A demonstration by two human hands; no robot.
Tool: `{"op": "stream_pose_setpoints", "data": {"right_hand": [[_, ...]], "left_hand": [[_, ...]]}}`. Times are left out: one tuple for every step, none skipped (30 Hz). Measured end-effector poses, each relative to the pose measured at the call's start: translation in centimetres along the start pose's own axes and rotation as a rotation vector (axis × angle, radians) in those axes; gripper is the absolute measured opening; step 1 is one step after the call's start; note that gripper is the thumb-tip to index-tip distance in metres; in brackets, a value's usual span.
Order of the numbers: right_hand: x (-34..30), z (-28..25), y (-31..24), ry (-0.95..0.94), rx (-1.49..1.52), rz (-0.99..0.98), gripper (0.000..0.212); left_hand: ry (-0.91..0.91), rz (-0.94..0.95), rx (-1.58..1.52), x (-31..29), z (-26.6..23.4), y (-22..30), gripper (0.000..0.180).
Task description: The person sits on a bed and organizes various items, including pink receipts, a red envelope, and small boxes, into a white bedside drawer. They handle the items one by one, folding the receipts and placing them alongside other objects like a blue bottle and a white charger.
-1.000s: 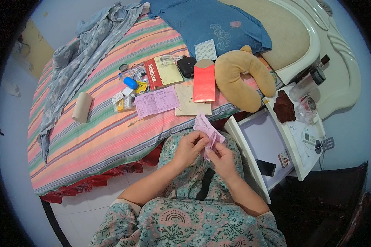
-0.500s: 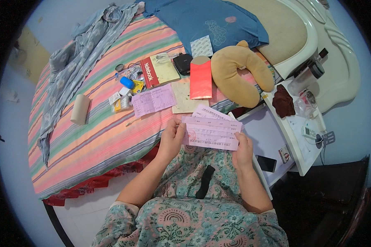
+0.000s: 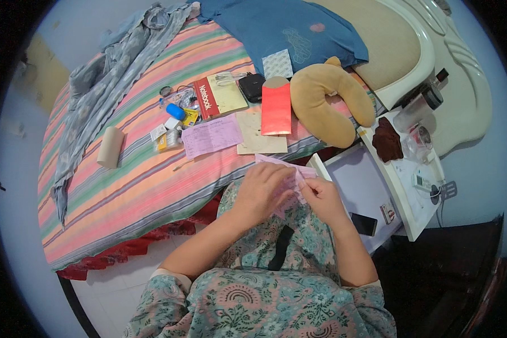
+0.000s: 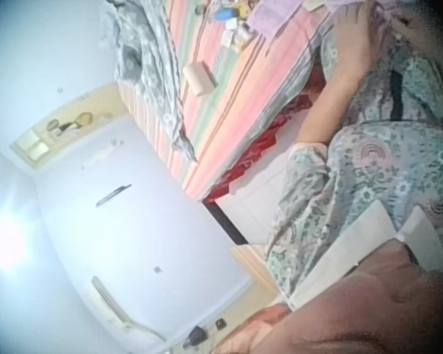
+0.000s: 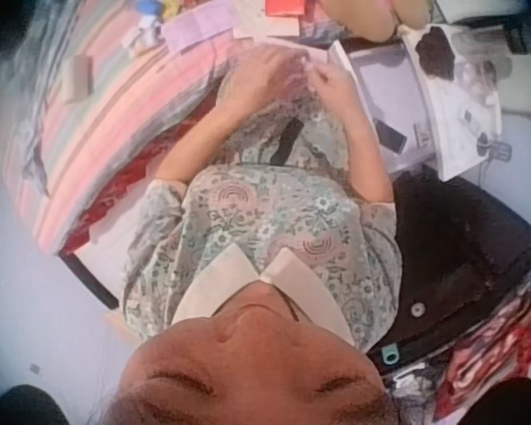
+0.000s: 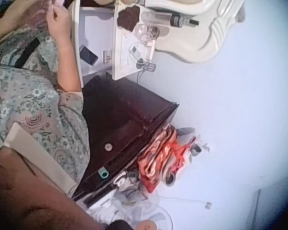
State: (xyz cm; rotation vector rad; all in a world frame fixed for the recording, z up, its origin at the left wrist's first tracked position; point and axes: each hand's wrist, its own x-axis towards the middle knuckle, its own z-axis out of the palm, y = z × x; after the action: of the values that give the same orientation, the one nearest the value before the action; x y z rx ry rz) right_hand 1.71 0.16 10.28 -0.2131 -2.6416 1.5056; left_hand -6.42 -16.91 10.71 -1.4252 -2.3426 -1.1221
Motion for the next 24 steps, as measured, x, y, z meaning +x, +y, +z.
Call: {"op": "stream_pose_setpoints", "data": {"right_hand": [[0.1,0.2,-0.2,0.006,0.012,0.002,0.019],[0.2,0.4,-0.3,0.013,0.024,0.004,0.019],[0.2,0.5,-0.3,0.020,0.035,0.012,0.019],[0.2,0.5,-0.1,0.048,0.131,0.051,0.019],[0.3,0.5,0.3,0.076,0.228,0.091,0.019],[0.5,0.6,0.8,0.109,0.322,0.130,0.019],[0.5,0.6,1.5,0.176,0.411,0.123,0.019],[0.6,0.6,2.4,0.242,0.499,0.115,0.018],[0.6,0.6,2.8,0.301,0.590,0.107,0.018],[0.3,0.4,2.7,0.233,0.696,0.153,0.025],[0.0,0.7,2.3,0.222,0.697,0.127,0.026],[-0.2,1.1,1.8,0.218,0.695,0.099,0.028],[-0.5,1.4,1.6,0.214,0.692,0.072,0.029],[-0.7,1.4,2.3,0.128,0.659,0.164,0.040],[-0.7,1.8,2.3,0.138,0.689,0.147,0.043],[-0.7,2.5,2.0,0.148,0.720,0.131,0.045],[-0.6,3.0,1.9,0.159,0.750,0.114,0.048],[-0.4,3.4,2.3,0.097,0.659,0.099,0.053],[-0.4,3.6,2.2,0.083,0.545,0.109,0.055],[-0.4,3.9,1.9,0.070,0.431,0.119,0.056],[-0.3,4.3,1.6,0.056,0.317,0.129,0.058],[-0.3,4.5,0.4,0.111,0.478,0.215,0.053],[-0.3,4.6,0.9,0.137,0.553,0.224,0.050],[-0.3,4.9,1.5,0.159,0.628,0.233,0.048]], "left_hand": [[0.015,-0.034,-0.036,0.1,0.3,0.2,0.047],[0.029,-0.067,-0.072,0.1,0.7,0.2,0.046],[0.041,-0.101,-0.113,0.0,1.2,0.1,0.044],[0.094,-0.142,-0.094,0.0,1.9,-0.2,0.035],[0.053,-0.268,-0.154,-0.2,1.8,-0.1,0.032],[0.011,-0.389,-0.216,-0.3,1.3,0.0,0.029],[-0.032,-0.509,-0.277,-0.4,1.0,-0.1,0.026],[-0.066,-0.651,-0.327,-0.4,0.8,-0.6,0.021],[0.077,-0.661,-0.486,-0.8,1.3,-1.2,0.021],[0.224,-0.670,-0.641,-1.5,2.3,-2.4,0.022],[0.375,-0.673,-0.794,-2.1,3.1,-3.2,0.022],[0.409,-0.685,-0.834,-2.2,3.3,-3.4,0.023],[0.393,-0.650,-0.703,-2.3,3.2,-3.3,0.022],[0.376,-0.615,-0.573,-2.5,2.9,-2.8,0.021],[0.356,-0.576,-0.443,-2.5,2.5,-2.3,0.021],[0.323,-0.501,-0.365,-2.6,2.4,-2.0,0.019],[0.289,-0.425,-0.288,-2.6,2.2,-1.8,0.017],[0.257,-0.350,-0.210,-2.6,2.1,-1.5,0.016],[0.223,-0.274,-0.134,-2.5,2.0,-1.3,0.015],[0.280,-0.361,-0.257,-2.4,2.1,-1.0,0.015],[0.336,-0.448,-0.380,-2.1,2.3,-0.6,0.015],[0.392,-0.534,-0.505,-2.0,2.4,-0.4,0.017],[0.448,-0.590,-0.646,-2.0,2.5,-0.8,0.016],[0.504,-0.647,-0.786,-2.1,2.6,-1.6,0.016]]}}
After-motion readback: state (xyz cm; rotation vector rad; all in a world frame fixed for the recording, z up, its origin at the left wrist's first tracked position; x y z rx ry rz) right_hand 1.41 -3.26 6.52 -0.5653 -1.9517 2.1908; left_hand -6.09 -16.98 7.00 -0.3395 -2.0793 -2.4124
